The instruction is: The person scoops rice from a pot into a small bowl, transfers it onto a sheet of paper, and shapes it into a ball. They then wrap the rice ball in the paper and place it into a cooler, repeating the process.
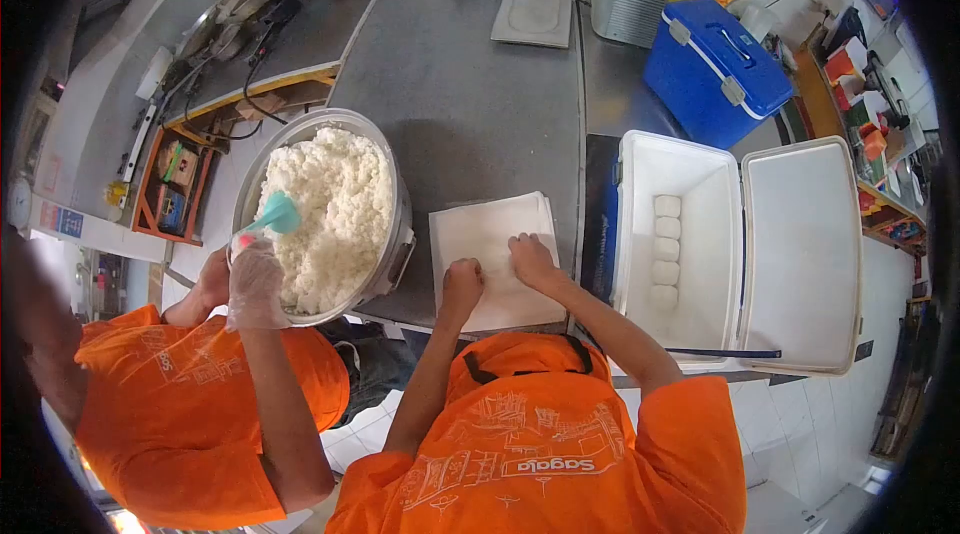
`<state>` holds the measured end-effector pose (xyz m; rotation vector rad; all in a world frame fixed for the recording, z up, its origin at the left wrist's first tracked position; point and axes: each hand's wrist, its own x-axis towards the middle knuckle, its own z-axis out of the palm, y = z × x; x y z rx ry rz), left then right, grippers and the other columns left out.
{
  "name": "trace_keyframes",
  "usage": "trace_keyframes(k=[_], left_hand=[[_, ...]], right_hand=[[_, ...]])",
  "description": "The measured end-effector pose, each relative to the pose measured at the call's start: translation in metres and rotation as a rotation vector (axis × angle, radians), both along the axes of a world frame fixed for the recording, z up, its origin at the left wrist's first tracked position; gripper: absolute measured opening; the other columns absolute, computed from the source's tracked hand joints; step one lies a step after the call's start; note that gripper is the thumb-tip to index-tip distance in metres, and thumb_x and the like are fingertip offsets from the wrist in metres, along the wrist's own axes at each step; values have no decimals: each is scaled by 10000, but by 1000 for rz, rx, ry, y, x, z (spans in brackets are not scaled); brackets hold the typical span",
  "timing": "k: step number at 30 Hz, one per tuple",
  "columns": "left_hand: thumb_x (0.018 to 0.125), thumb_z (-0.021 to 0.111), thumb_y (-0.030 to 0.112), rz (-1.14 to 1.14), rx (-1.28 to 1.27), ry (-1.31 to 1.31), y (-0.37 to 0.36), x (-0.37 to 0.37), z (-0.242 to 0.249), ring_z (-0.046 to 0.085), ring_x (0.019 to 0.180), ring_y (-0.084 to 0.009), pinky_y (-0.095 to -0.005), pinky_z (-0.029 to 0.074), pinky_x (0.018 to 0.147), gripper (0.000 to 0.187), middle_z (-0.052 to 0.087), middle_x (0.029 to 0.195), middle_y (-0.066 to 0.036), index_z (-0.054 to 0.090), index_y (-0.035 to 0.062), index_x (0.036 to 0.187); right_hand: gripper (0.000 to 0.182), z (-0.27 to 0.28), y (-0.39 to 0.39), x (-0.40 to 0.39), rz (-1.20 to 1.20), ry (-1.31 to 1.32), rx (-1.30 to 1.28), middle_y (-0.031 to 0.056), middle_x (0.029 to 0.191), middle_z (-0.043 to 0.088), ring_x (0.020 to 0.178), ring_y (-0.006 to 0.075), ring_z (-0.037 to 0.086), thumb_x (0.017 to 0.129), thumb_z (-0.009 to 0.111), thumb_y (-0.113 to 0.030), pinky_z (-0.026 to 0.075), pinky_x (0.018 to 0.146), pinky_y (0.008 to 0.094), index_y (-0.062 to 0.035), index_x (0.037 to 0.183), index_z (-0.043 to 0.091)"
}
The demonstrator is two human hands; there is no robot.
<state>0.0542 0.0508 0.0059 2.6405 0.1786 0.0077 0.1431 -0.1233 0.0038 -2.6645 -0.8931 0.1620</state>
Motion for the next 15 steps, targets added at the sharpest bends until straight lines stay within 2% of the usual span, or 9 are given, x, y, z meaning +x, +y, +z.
trace_keyframes(k=[2, 3, 5, 6, 8, 9, 11, 12, 15], left_hand=[[824, 671, 102, 13, -28, 138, -2, -7, 1, 638, 890, -380, -462, 531, 754, 129, 649, 921, -167, 641, 22, 922], [824, 671, 102, 15, -30, 138, -5, -19, -3, 638, 890, -380, -462, 531, 754, 129, 649, 921, -167, 641, 22, 922], [853, 650, 81, -71, -56, -188, -13, -53, -14, 646, 956, -369, -462, 540, 774, 214, 672, 1023, -172, 645, 15, 1056], [853, 650, 81, -69, -55, -191, -13, -60, -19, 646, 956, -369, -462, 540, 774, 214, 672, 1023, -172, 645, 15, 1056], [896, 635, 100, -212, 62, -491, -13, -72, -27, 657, 984, -362, -458, 542, 807, 342, 680, 1108, -157, 612, 18, 1228], [896, 635, 100, -216, 57, -486, -11, -74, -26, 657, 984, -362, -458, 542, 807, 342, 680, 1108, -157, 612, 18, 1228], [918, 631, 99, -101, -203, -155, -3, -69, -12, 663, 999, -368, -449, 530, 865, 490, 697, 1073, -137, 498, 30, 1385], [918, 631, 99, -113, -202, -159, 0, -57, -4, 663, 999, -368, -449, 530, 865, 490, 697, 1073, -137, 498, 30, 1385], [927, 631, 98, -12, -388, 6, 7, -34, 13, 665, 994, -372, -457, 524, 868, 560, 708, 1011, -147, 419, 56, 1443]], right_hand=[[305, -15, -14, -3, 56, 345, 33, 189, 1102, 560, 1077, 365, 532, 796, 626, -75, 473, 925, 450, 23, 1081, 575], [305, -18, -24, -16, 58, 345, 31, 189, 1102, 560, 1077, 365, 532, 796, 626, -75, 473, 925, 450, 23, 1081, 575], [402, -23, -41, -50, 201, -136, 256, 211, 1170, 542, 1143, 365, 521, 802, 595, -31, 450, 1009, 432, 90, 1183, 548], [402, -12, -45, -55, 203, -139, 256, 211, 1170, 542, 1143, 365, 521, 802, 595, -31, 450, 1009, 432, 90, 1183, 548], [466, 29, -54, -69, 281, -306, 326, 217, 1174, 538, 1163, 353, 517, 808, 561, 19, 436, 1046, 400, 144, 1254, 507], [466, 21, -56, -68, 276, -301, 323, 217, 1174, 538, 1163, 353, 517, 808, 561, 19, 436, 1046, 400, 144, 1254, 507], [366, -3, -62, -56, 283, -129, 371, 205, 1203, 543, 1155, 349, 519, 828, 539, 46, 450, 1020, 393, 107, 1188, 560], [366, -8, -62, -48, 272, -135, 370, 205, 1203, 543, 1155, 349, 519, 828, 539, 46, 450, 1020, 393, 107, 1188, 560], [306, -11, -61, -24, 269, 141, 310, 154, 1157, 583, 1136, 330, 534, 831, 561, 9, 443, 1024, 409, 13, 1130, 625]])
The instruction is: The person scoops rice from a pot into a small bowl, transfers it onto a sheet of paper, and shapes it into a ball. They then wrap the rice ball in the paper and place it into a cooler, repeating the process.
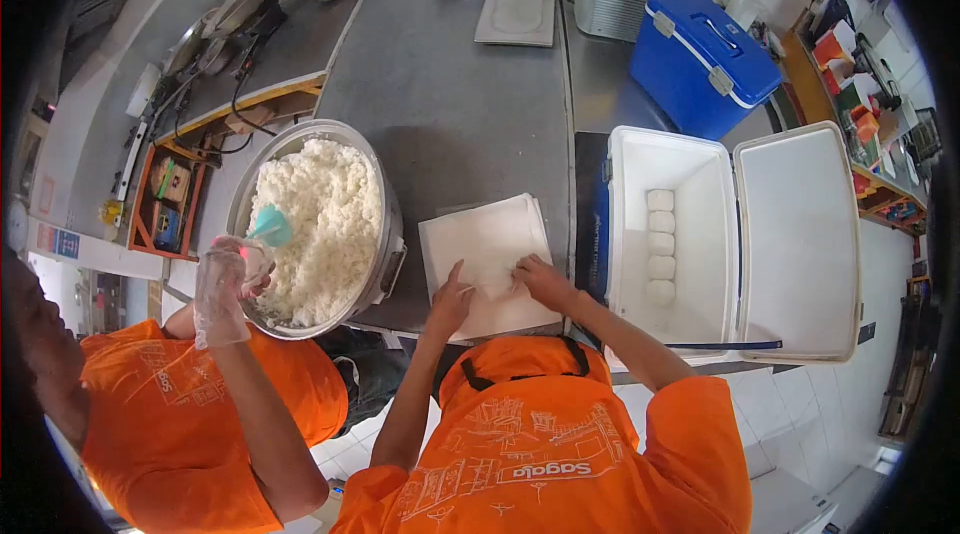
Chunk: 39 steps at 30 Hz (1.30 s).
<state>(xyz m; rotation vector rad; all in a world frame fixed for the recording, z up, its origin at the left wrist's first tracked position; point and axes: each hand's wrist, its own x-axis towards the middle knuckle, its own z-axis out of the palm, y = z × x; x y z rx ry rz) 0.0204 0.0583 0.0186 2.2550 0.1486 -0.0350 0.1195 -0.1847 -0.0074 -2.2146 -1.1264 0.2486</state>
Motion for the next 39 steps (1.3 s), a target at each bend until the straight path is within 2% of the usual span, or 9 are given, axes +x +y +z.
trace_keyframes(k=[6, 18, 24, 26, 29, 33, 36, 38, 39], left_hand=[[921, 640, 122, -11, -17, 54, 5, 14, -15, 671, 956, -422, -500, 505, 841, 541, 718, 981, -182, 430, 101, 1420], [826, 612, 6, 44, 264, 17, -16, 23, -21, 596, 1000, -401, -486, 502, 849, 374, 568, 1169, -208, 553, 36, 1194], [850, 537, -51, -22, 299, -522, -25, 24, -30, 605, 996, -354, -424, 504, 845, 201, 553, 1109, -207, 528, 34, 1032], [839, 499, -144, 153, -203, 0, -26, 7, -41, 591, 1032, -249, -351, 498, 876, 232, 557, 1094, -157, 480, 42, 976], [844, 500, -180, 256, -701, -81, -53, 7, 9, 585, 1090, -190, -318, 495, 923, 431, 594, 1188, -97, 505, 40, 1214], [851, 556, -144, 327, -715, -159, -68, 11, 2, 612, 1125, -196, -307, 498, 950, 602, 621, 1243, -91, 477, 44, 1417], [855, 566, -129, 272, -407, -275, -53, 16, 15, 611, 1091, -172, -284, 499, 911, 568, 628, 1202, -84, 504, 41, 1394], [856, 570, -121, 220, -206, -357, -50, 23, 54, 608, 1054, -148, -264, 498, 876, 561, 635, 1159, -76, 507, 41, 1390], [857, 567, -129, 208, -187, -309, -55, 22, 92, 620, 1012, -171, -282, 501, 871, 526, 632, 1144, -91, 534, 33, 1357]], right_hand=[[241, 16, -7, 19, 259, -133, 18, 110, 1069, 612, 1085, 287, 552, 819, 609, -22, 471, 967, 373, -18, 1057, 648], [144, 0, 15, 26, -84, 185, 0, 136, 925, 634, 945, 321, 579, 941, 563, -165, 486, 875, 442, -43, 985, 623], [212, 0, 33, 11, -104, -236, 86, 160, 999, 661, 926, 329, 636, 985, 522, -200, 516, 813, 472, -22, 1060, 611], [178, 12, 26, 1, -299, 902, 209, 102, 1044, 671, 995, 261, 640, 982, 547, -104, 527, 843, 354, -8, 1120, 607], [227, 21, 33, -15, -527, 1453, 699, 143, 1011, 702, 938, 207, 682, 992, 544, -112, 544, 791, 333, -63, 1204, 608], [207, 30, 42, -17, -544, 609, 455, 95, 1027, 683, 989, 177, 656, 985, 549, -58, 533, 850, 315, -22, 1180, 608], [228, 67, 34, 3, -427, 695, 352, 94, 1132, 663, 1059, 184, 635, 970, 604, -79, 526, 879, 314, -7, 1186, 615], [358, 108, 30, 12, -393, 1450, 687, 76, 1203, 641, 1093, 187, 614, 892, 728, -111, 515, 894, 307, -12, 1215, 607], [358, 127, 32, 8, -389, 1449, 683, 76, 1203, 641, 1093, 187, 614, 892, 728, -111, 515, 894, 307, -12, 1215, 607]])
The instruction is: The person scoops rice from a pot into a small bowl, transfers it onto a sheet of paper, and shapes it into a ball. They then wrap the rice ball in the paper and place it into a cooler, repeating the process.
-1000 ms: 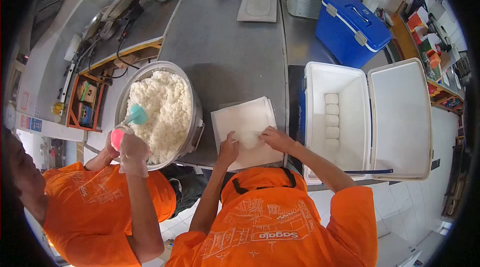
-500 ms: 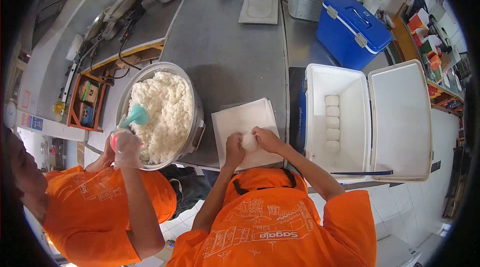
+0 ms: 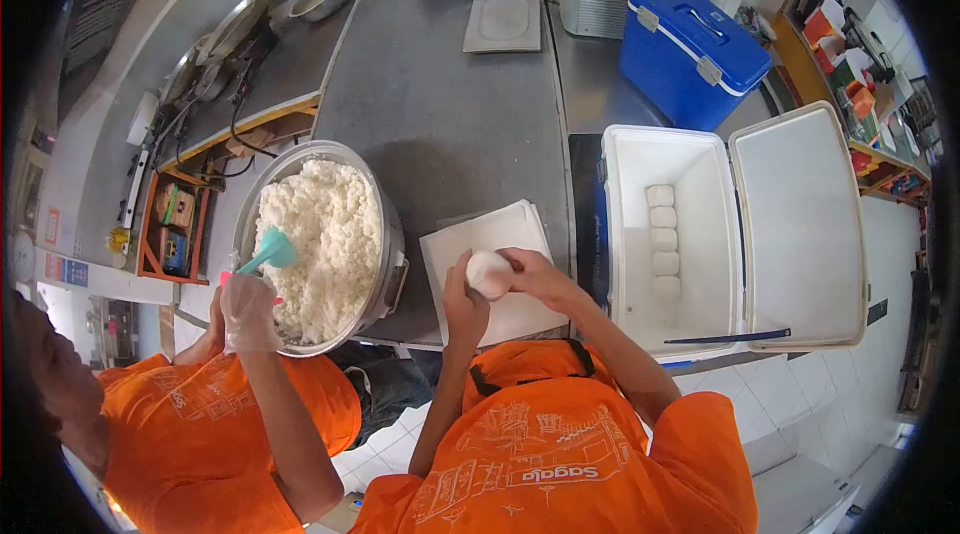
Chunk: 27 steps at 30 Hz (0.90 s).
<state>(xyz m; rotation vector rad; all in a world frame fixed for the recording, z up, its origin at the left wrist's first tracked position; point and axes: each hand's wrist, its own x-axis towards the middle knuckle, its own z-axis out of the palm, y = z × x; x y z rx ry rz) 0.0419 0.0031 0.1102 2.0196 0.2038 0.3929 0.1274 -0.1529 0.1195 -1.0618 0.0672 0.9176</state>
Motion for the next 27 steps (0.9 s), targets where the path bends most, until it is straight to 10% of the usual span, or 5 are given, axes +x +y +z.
trace_keyframes(k=[2, 7, 15, 18, 27], left_hand=[[858, 564, -137, -11, 17, 53, -8, 5, 28, 632, 970, -193, -300, 504, 866, 493, 628, 1130, -106, 560, 25, 1324], [922, 642, -44, 247, -74, -631, -14, 13, 40, 601, 873, -161, -268, 482, 773, 170, 633, 1064, -78, 653, -17, 1090], [1018, 588, 203, 183, -1371, 34, -32, -2, 88, 642, 1038, -179, -319, 510, 940, 516, 618, 1248, -126, 427, -37, 1445], [933, 668, 88, 77, -1073, 128, -39, -1, 78, 636, 1074, -228, -341, 538, 924, 618, 586, 1258, -140, 373, 11, 1470], [928, 676, 104, 22, -747, 167, -62, 3, 52, 635, 1011, -209, -288, 530, 789, 589, 605, 1220, -93, 401, 33, 1444]], right_hand=[[492, 34, 13, -16, 11, -500, -195, 67, 1179, 644, 1074, 172, 611, 812, 811, -131, 505, 907, 305, -28, 1240, 592], [587, 67, 32, -42, -219, -212, 13, 54, 1097, 665, 1004, 149, 638, 718, 858, -141, 516, 882, 295, -29, 1227, 588], [696, 69, 21, -49, -418, -1006, -538, 203, 1217, 586, 1158, 339, 565, 663, 819, -67, 456, 999, 405, -9, 1295, 533], [772, 55, 11, -48, -283, -1132, -553, 254, 1311, 493, 1193, 388, 511, 652, 811, -70, 415, 1041, 435, -2, 1355, 500], [532, 30, -50, -47, -371, -130, 36, 70, 1080, 651, 865, 114, 630, 893, 723, -151, 532, 781, 261, -7, 1369, 534]])
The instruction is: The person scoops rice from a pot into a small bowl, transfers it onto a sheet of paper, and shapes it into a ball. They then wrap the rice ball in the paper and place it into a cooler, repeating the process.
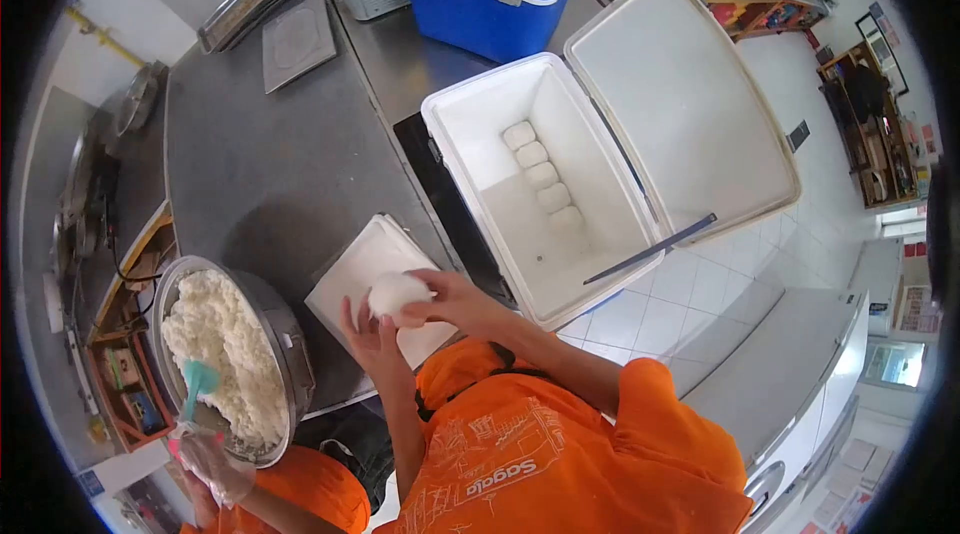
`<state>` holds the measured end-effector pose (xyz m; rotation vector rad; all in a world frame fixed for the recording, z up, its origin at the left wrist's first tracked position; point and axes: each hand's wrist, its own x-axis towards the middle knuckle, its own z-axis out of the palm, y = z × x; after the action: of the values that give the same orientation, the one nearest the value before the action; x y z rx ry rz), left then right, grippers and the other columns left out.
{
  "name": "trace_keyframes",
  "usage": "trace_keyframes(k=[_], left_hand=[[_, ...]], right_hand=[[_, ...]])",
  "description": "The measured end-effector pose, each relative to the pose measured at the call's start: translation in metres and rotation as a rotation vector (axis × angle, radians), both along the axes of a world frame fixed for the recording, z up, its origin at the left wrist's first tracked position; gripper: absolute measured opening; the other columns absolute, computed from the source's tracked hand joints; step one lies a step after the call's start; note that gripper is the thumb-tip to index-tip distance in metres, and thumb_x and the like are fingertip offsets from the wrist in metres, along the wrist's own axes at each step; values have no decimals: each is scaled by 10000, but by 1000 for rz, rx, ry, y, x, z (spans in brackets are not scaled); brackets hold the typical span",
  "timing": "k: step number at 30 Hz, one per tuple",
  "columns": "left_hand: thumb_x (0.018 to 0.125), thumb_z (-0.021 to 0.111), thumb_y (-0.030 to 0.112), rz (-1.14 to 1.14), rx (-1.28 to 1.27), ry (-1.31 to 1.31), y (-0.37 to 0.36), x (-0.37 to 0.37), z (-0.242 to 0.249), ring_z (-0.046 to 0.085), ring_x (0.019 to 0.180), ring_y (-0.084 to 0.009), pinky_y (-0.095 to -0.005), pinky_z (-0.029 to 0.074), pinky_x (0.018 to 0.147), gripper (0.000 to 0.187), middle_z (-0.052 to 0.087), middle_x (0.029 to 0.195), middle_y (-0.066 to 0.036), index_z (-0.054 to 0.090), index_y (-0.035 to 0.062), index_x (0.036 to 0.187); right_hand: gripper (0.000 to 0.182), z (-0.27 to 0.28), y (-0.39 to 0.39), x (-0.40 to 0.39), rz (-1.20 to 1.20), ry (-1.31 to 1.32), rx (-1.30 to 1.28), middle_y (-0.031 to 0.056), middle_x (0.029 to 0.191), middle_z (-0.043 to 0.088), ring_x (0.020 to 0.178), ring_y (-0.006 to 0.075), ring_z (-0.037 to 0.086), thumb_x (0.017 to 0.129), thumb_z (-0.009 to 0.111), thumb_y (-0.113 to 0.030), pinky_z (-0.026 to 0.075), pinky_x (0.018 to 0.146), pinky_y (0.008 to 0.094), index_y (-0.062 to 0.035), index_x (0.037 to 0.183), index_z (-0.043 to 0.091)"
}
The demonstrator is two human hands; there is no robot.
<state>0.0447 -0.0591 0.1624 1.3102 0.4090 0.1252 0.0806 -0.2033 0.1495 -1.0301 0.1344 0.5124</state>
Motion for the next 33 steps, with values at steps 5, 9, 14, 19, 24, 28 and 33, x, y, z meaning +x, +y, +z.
trace_keyframes(k=[5, 9, 14, 19, 24, 28, 33], left_hand=[[907, 695, 102, -186, 344, 169, 61, -47, -95, 561, 1204, -312, -400, 508, 957, 586, 549, 1364, -146, 433, 33, 1427], [832, 751, 144, -566, 1225, 155, 86, -92, -135, 401, 1367, -449, -524, 387, 1093, 612, 415, 1505, -193, 487, 52, 1377], [804, 755, 133, -607, 1256, 66, 98, -85, -130, 312, 1431, -465, -545, 350, 1128, 578, 372, 1544, -195, 524, 68, 1330], [818, 673, 14, -637, 1354, -30, 109, -94, -140, 423, 1381, -415, -540, 371, 1119, 411, 491, 1458, -186, 600, 57, 1220], [853, 634, -27, -532, 1290, -156, 112, -107, -158, 566, 1254, -386, -514, 450, 1059, 270, 628, 1294, -168, 651, 35, 1115], [887, 627, -27, -455, 1234, -214, 110, -109, -157, 638, 1163, -364, -492, 483, 1029, 210, 695, 1165, -161, 669, 24, 1086], [886, 635, -28, -442, 1228, -237, 117, -107, -158, 674, 1101, -340, -474, 512, 992, 190, 714, 1112, -166, 696, 22, 1058]], right_hand=[[358, -46, -62, 12, -879, 133, 178, 83, 1182, 617, 1016, 189, 626, 989, 617, -249, 534, 895, 346, 14, 1224, 555], [396, -126, -135, 36, -1527, 294, 167, 59, 1210, 621, 1038, 223, 628, 981, 634, -302, 530, 898, 366, -49, 1278, 571], [484, -244, -181, 46, -1869, 913, 121, 85, 1400, 558, 1277, 249, 532, 974, 591, -358, 434, 1041, 453, -114, 1388, 527], [623, -307, -206, 29, -1994, 1202, 216, 83, 1481, 492, 1344, 240, 474, 943, 579, -411, 372, 1107, 492, -133, 1482, 440], [723, -337, -203, 10, -2075, 807, 351, 120, 1554, 381, 1411, 227, 384, 939, 523, -499, 371, 1127, 423, -140, 1533, 320], [673, -352, -195, 2, -2048, 749, 386, 106, 1504, 431, 1353, 249, 432, 943, 515, -496, 406, 1068, 450, -142, 1496, 368], [615, -366, -185, 0, -1989, 716, 448, 89, 1442, 493, 1280, 277, 492, 948, 504, -492, 450, 995, 484, -146, 1451, 428]])
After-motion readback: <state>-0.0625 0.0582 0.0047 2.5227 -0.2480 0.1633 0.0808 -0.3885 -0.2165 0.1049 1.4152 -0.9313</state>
